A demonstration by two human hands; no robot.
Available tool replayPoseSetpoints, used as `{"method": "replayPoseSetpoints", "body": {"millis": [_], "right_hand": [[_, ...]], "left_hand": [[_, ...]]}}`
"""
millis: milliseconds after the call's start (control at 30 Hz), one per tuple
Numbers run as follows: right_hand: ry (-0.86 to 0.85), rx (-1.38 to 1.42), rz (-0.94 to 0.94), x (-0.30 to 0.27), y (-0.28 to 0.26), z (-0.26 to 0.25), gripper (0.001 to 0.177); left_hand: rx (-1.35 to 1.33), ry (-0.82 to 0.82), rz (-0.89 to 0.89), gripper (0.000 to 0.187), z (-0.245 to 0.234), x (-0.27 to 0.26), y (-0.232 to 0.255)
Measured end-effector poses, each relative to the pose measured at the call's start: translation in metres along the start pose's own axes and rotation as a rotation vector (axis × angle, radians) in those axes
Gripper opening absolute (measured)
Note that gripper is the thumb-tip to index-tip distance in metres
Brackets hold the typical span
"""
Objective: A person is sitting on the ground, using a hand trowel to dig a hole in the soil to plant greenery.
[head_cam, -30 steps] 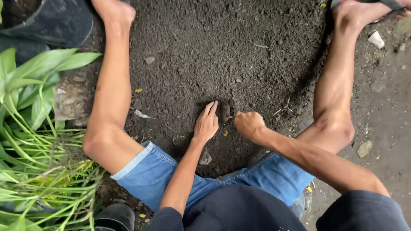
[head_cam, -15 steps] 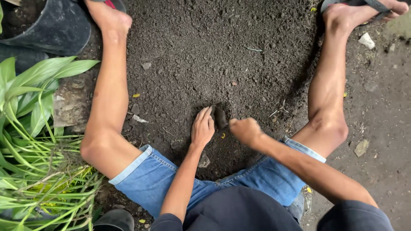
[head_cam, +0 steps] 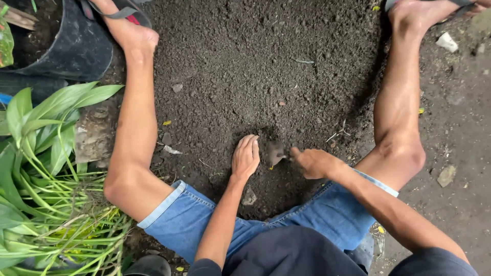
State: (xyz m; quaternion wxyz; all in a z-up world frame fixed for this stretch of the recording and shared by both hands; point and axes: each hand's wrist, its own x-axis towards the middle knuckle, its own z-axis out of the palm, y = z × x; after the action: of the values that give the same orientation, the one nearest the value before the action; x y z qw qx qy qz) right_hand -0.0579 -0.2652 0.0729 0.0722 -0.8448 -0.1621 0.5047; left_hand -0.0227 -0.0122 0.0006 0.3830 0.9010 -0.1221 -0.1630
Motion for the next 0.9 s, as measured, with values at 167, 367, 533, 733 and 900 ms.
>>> {"method": "replayPoseSetpoints", "body": {"millis": [167,367,533,733,900], "right_hand": [[0.077,0.381,0.069,-0.068,-0.009,-0.079,0.051],[0.310,-0.004,0.125,-0.005,-0.001,-0.039,0.040],[0.534,-0.294,0.059,0.036,-0.012,-0.007,0.033],[0.456,-0.353,0.022,0.071,-0.013,-0.004,0.034],[0.324,-0.184,0.010,0.089,-0.012,-0.032,0.041]], "left_hand": [[-0.039,0.117,0.060,0.039,0.013,-0.003,-0.007],[-0.264,0.521,-0.007,0.035,0.004,-0.010,-0.005],[-0.194,0.453,-0.082,0.035,-0.016,-0.009,-0.007],[-0.151,0.400,-0.108,0.033,-0.030,-0.011,0.003],[-0.199,0.265,-0.093,0.042,-0.041,-0.001,0.015]]}}
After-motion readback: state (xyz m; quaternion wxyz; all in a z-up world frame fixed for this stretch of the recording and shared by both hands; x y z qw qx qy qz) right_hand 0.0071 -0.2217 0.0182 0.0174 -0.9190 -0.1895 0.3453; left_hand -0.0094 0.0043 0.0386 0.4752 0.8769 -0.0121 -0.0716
